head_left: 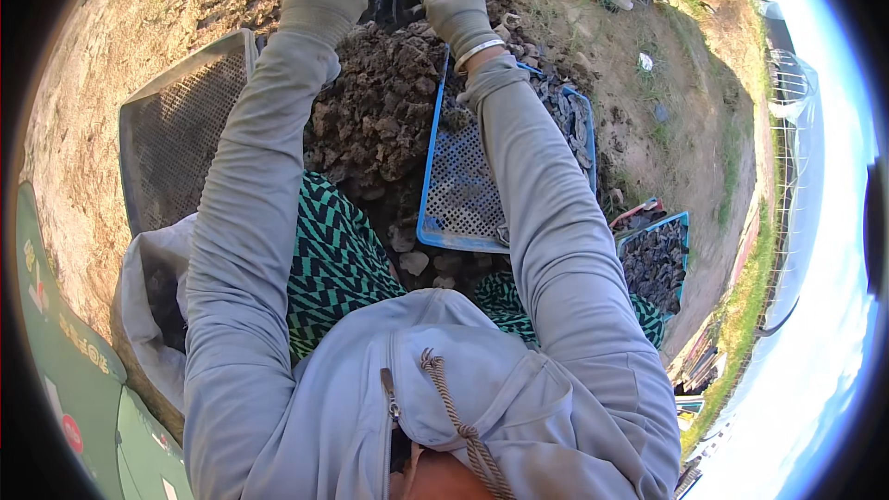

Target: Sorting and cleaning soil from organic items (likely mushrooms or truffles) and placing them into plastic storage trays.

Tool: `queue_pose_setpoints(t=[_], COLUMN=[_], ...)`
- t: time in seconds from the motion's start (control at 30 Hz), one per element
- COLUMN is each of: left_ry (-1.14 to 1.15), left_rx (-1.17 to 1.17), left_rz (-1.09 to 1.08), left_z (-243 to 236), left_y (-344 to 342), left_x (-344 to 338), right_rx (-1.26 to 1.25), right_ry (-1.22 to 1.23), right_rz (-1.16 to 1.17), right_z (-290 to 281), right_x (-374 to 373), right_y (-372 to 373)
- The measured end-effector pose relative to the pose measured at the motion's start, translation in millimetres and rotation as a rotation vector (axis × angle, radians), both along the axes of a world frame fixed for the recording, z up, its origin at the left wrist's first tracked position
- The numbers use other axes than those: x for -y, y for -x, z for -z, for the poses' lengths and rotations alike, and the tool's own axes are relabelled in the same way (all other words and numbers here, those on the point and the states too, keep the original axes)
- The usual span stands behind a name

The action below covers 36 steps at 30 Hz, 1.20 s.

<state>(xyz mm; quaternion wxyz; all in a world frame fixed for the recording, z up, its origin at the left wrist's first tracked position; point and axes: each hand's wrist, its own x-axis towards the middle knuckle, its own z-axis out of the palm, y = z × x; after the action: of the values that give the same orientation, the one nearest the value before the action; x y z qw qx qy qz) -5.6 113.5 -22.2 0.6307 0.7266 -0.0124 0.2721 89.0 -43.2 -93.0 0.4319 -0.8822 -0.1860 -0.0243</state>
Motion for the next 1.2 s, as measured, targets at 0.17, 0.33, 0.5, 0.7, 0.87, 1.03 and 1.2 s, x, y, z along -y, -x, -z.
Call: queue_pose_setpoints(t=[0.17, 0.33, 0.5, 0.7, 0.87, 1.03, 1.2], left_ry=[-0.038, -0.335, -0.54, -0.393, -0.363, -0.399, -0.383], left_rx=[-0.117, -0.286, -0.302, -0.362, -0.412, -0.452, -0.419], left_rz=[0.17, 0.363, 0.228, 0.315, 0.354, 0.323, 0.331], left_z=[5.3, 5.6, 31.6, 39.6, 28.5, 29.5, 20.0], left_y=[-3.3, 4.1, -8.3, -18.5, -8.3, -10.2, -10.2], left_x=[13.9, 32.7, 51.9, 48.4, 52.2, 44.1, 44.2], right_rx=[0.142, -0.173, -0.265, -0.09, -0.327, -0.226, -0.413], right_ry=[0.477, -0.146, -0.323, 1.029, 1.469, 1.623, 1.128], right_rz=[0.015, -0.121, -0.4, -0.065, -0.02, -0.143, -0.033], right_z=[-23.1, -57.2, -77.5, 60.4, 77.3, 50.3, 59.9], right_x=[50.7, 68.4, 87.9, 187.8, 198.6, 201.4, 231.3], right_y=[-39.0, -13.0, 40.5, 35.4, 64.3, 43.5, 39.8])
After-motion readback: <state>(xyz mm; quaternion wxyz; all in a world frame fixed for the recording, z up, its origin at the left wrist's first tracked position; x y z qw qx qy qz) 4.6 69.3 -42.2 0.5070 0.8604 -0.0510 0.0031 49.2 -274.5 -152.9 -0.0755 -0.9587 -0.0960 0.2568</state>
